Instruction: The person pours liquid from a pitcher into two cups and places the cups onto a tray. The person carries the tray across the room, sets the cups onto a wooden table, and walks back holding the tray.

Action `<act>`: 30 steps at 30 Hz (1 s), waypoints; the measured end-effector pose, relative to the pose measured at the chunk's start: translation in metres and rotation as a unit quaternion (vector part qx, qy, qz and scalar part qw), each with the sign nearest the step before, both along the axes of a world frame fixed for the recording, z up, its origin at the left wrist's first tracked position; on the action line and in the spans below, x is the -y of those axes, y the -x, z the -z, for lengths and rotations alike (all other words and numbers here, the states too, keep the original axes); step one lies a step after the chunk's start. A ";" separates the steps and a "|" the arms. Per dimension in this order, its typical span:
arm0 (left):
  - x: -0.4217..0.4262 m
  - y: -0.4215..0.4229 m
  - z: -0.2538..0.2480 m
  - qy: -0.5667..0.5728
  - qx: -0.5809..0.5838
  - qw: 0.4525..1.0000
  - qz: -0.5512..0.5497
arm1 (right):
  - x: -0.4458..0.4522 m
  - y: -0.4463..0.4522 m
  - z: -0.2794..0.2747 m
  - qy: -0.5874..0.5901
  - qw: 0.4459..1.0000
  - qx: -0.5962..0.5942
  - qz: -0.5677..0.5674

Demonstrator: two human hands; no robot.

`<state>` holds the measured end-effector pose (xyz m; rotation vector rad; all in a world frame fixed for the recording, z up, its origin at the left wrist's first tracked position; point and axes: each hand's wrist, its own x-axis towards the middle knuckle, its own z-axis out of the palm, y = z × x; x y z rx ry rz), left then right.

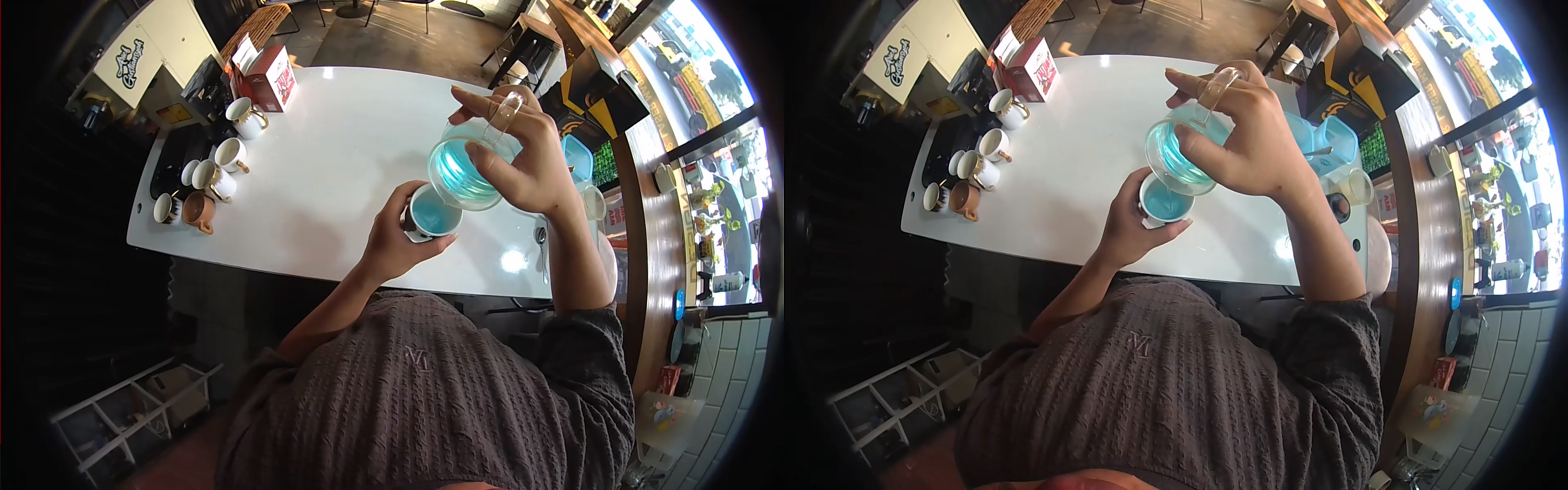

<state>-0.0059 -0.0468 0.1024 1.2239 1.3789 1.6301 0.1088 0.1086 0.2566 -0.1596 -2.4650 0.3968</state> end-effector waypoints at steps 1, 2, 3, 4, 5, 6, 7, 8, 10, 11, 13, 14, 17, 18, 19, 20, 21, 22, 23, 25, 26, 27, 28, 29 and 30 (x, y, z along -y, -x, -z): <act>0.001 -0.001 -0.001 0.005 -0.004 1.000 -0.006 | 0.000 0.000 -0.001 0.002 1.000 0.000 -0.004; 0.001 -0.002 -0.001 0.011 -0.008 1.000 -0.013 | -0.001 0.000 -0.001 0.002 1.000 0.000 -0.008; 0.002 -0.003 -0.001 0.010 -0.007 1.000 -0.017 | -0.001 0.000 -0.001 0.004 1.000 -0.001 -0.013; 0.002 -0.004 -0.001 0.007 -0.013 1.000 -0.023 | -0.001 0.001 -0.001 0.007 1.000 -0.002 -0.018; 0.002 -0.005 0.000 0.004 -0.020 0.999 -0.030 | -0.001 0.001 -0.002 0.007 1.000 -0.001 -0.022; 0.003 -0.006 0.000 0.004 -0.018 0.999 -0.034 | -0.001 0.001 -0.002 0.001 1.000 -0.002 -0.025; 0.003 -0.007 0.000 0.003 -0.018 0.999 -0.038 | -0.002 0.002 -0.002 -0.004 1.000 -0.003 -0.029; 0.004 -0.008 0.000 0.002 -0.019 0.999 -0.042 | -0.002 0.002 -0.002 -0.003 0.999 -0.002 -0.033; 0.006 -0.009 0.000 -0.003 -0.023 0.998 -0.051 | -0.001 0.003 -0.002 0.002 0.999 -0.001 -0.038; 0.007 -0.009 0.000 -0.008 -0.027 0.998 -0.055 | -0.001 0.003 -0.002 0.003 0.999 0.000 -0.042; 0.009 -0.010 0.001 -0.009 -0.032 0.997 -0.063 | 0.000 0.004 -0.002 0.003 0.999 0.000 -0.048; 0.010 -0.010 0.001 -0.012 -0.038 0.997 -0.068 | 0.000 0.004 -0.002 0.005 0.999 0.000 -0.051; 0.014 -0.009 0.001 -0.017 -0.055 0.995 -0.081 | 0.001 0.007 -0.001 -0.001 0.998 -0.002 -0.060; 0.015 -0.009 0.001 -0.016 -0.055 0.995 -0.082 | 0.002 0.007 -0.001 -0.004 0.998 -0.003 -0.063; 0.016 -0.009 0.000 -0.017 -0.051 0.995 -0.081 | 0.003 0.008 -0.001 -0.007 0.998 -0.003 -0.066; 0.017 -0.008 0.000 -0.017 -0.047 0.995 -0.080 | 0.004 0.009 -0.002 -0.006 0.998 -0.004 -0.067; 0.017 -0.008 0.001 -0.017 -0.048 0.995 -0.081 | 0.005 0.009 -0.002 0.001 0.998 -0.003 -0.066; 0.018 -0.007 0.002 -0.014 -0.037 0.996 -0.077 | 0.005 0.010 -0.002 0.008 0.998 -0.003 -0.066; 0.019 -0.007 0.002 -0.011 -0.026 0.997 -0.074 | 0.006 0.011 -0.001 0.009 0.998 -0.003 -0.066; 0.021 -0.004 0.002 -0.013 -0.030 0.997 -0.070 | 0.007 0.012 -0.001 0.008 0.998 -0.002 -0.064; 0.022 -0.003 0.002 -0.018 -0.034 0.997 -0.066 | 0.007 0.013 0.000 0.009 0.998 -0.002 -0.063; 0.022 -0.002 0.002 -0.017 -0.034 0.997 -0.065 | 0.007 0.014 0.000 0.002 0.998 -0.003 -0.065; 0.023 -0.002 0.001 -0.019 -0.029 0.997 -0.064 | 0.007 0.015 0.000 -0.006 0.998 -0.003 -0.067; 0.024 -0.001 0.001 -0.021 -0.024 0.997 -0.064 | 0.008 0.015 0.000 -0.005 0.998 -0.003 -0.067; 0.025 -0.001 0.000 -0.021 -0.024 0.998 -0.063 | 0.009 0.016 0.000 -0.001 0.998 -0.002 -0.066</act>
